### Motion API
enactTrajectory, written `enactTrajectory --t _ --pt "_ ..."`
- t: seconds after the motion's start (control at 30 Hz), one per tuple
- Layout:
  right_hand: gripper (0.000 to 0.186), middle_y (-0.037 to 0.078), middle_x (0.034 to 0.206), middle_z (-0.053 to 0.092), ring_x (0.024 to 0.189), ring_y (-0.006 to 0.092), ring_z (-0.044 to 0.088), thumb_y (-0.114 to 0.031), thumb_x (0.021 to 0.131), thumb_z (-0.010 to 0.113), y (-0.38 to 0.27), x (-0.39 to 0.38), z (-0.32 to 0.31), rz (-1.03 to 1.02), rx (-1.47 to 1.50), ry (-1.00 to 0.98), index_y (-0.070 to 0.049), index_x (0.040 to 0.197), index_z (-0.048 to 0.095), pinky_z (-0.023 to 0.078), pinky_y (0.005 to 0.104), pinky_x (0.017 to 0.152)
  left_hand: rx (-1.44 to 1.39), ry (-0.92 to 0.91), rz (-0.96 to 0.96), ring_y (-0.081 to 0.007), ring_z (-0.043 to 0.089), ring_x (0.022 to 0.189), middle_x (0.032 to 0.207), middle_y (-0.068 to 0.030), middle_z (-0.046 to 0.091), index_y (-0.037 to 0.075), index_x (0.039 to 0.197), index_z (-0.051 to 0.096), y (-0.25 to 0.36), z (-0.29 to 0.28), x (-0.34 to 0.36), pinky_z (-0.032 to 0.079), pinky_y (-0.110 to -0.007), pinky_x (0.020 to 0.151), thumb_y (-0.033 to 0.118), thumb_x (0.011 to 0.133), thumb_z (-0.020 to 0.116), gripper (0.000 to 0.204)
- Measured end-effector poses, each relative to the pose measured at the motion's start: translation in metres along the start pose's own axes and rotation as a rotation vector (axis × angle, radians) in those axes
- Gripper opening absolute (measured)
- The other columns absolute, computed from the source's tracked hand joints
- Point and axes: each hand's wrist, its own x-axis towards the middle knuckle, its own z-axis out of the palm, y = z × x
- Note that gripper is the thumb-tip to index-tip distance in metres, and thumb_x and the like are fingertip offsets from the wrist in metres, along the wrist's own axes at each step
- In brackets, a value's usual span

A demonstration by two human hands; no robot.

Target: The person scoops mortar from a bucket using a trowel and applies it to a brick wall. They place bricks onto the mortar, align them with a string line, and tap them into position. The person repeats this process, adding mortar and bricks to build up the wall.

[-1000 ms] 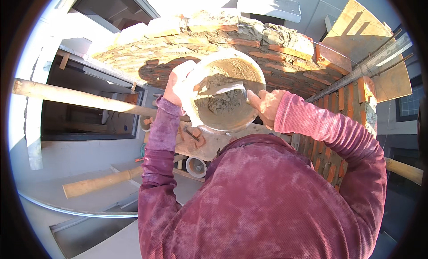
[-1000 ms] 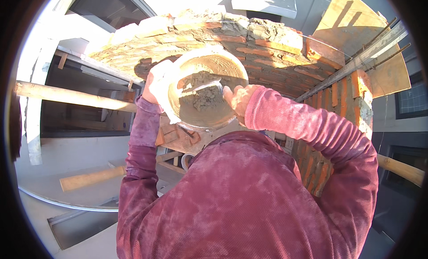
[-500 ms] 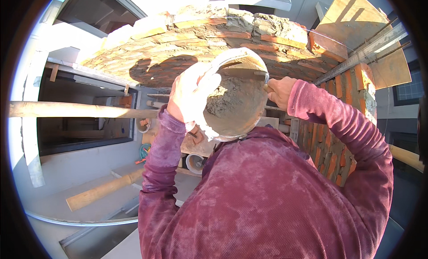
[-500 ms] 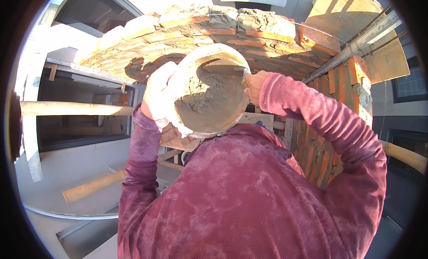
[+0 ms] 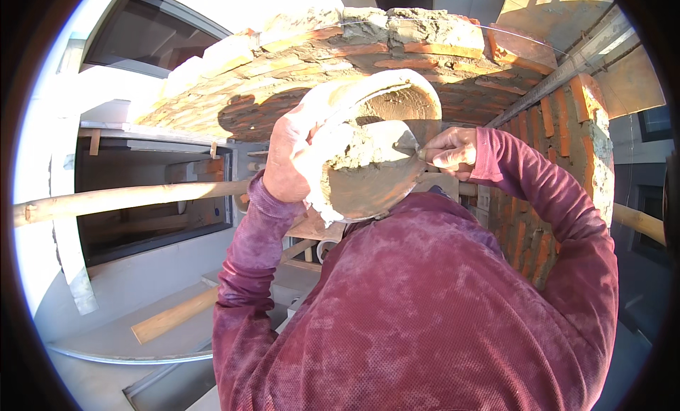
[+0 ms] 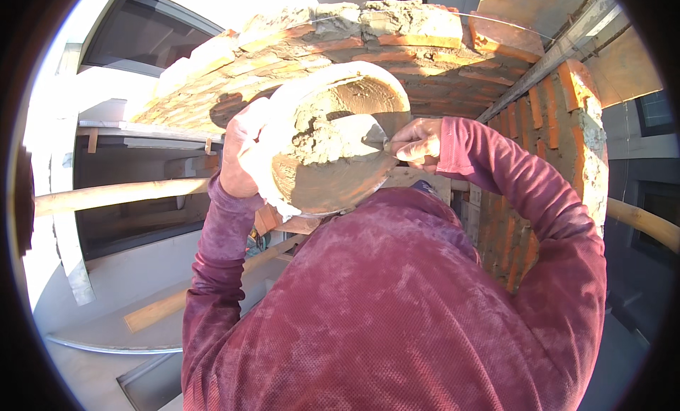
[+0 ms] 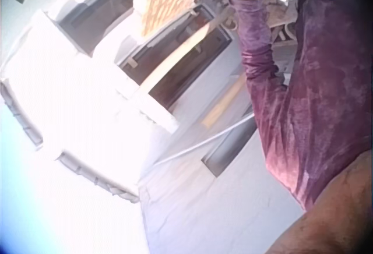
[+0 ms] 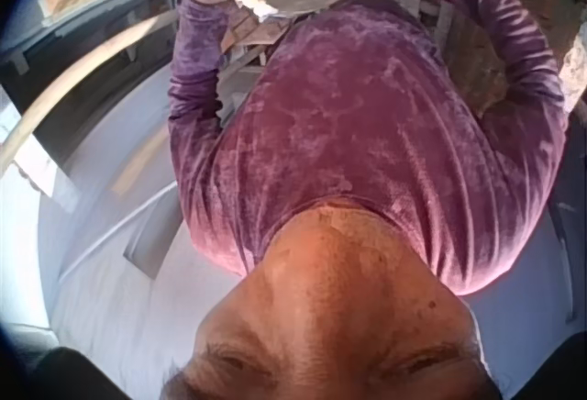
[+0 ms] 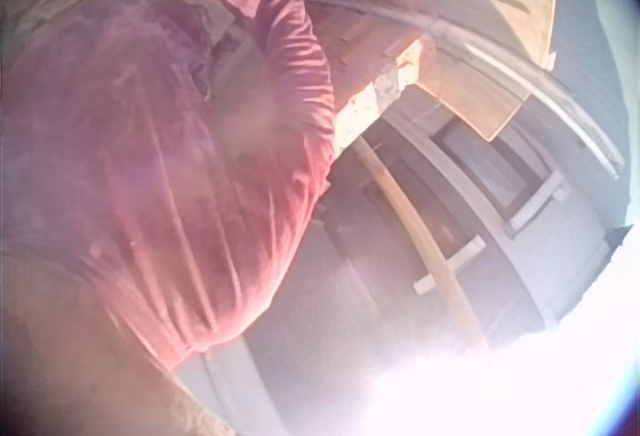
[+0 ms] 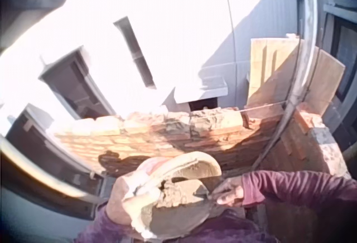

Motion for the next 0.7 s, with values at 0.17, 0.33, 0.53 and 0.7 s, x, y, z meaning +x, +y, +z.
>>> enactTrajectory --t 0.17,0.33,0.53,0.7 --pt "0.038 0.000 0.070 0.053 0.055 0.0062 0.046 -0.031 0.088 0.068 0.010 0.020 0.023 -0.009 0.175 -0.134 0.000 0.107 0.058 0.036 0.0212 0.045 -0.268 0.137 -0.029 -0.0084 0.054 0.091 0.105 -0.0043 0.060 -0.004 0.119 0.057 -0.017 0.000 -0.006 0.044 -0.024 0.080 0.006 0.086 0.060 0.035" --pt "0.030 0.006 0.071 0.054 0.052 0.0099 0.048 -0.027 0.095 0.059 0.003 0.018 0.034 0.017 0.347 -0.258 0.001 0.107 0.056 0.037 0.0231 0.043 -0.105 0.311 -0.072 -0.0021 0.033 0.067 0.074 0.0073 0.041 0.003 0.083 0.054 -0.050 -0.011 -0.008 0.029 -0.020 0.058 0.009 0.088 0.060 0.010" --pt "0.040 0.011 0.079 0.056 0.052 0.0144 0.049 -0.023 0.098 0.052 0.018 0.002 0.013 -0.043 0.628 -0.411 0.003 0.128 0.049 0.041 0.0249 0.044 -0.245 0.501 -0.147 -0.0022 0.035 0.064 0.070 0.0062 0.041 0.004 0.083 0.055 -0.101 -0.014 -0.017 0.030 -0.021 0.056 0.008 0.092 0.056 0.010" --pt "0.051 0.006 0.075 0.050 0.053 0.0093 0.044 -0.026 0.094 0.061 -0.004 -0.059 -0.015 -0.099 0.509 -0.088 0.006 0.131 0.046 0.037 0.0205 0.043 -0.266 0.613 -0.244 -0.0057 0.043 0.070 0.075 0.0025 0.050 0.003 0.082 0.054 -0.136 0.002 0.002 0.035 -0.023 0.062 0.022 0.095 0.058 0.023"
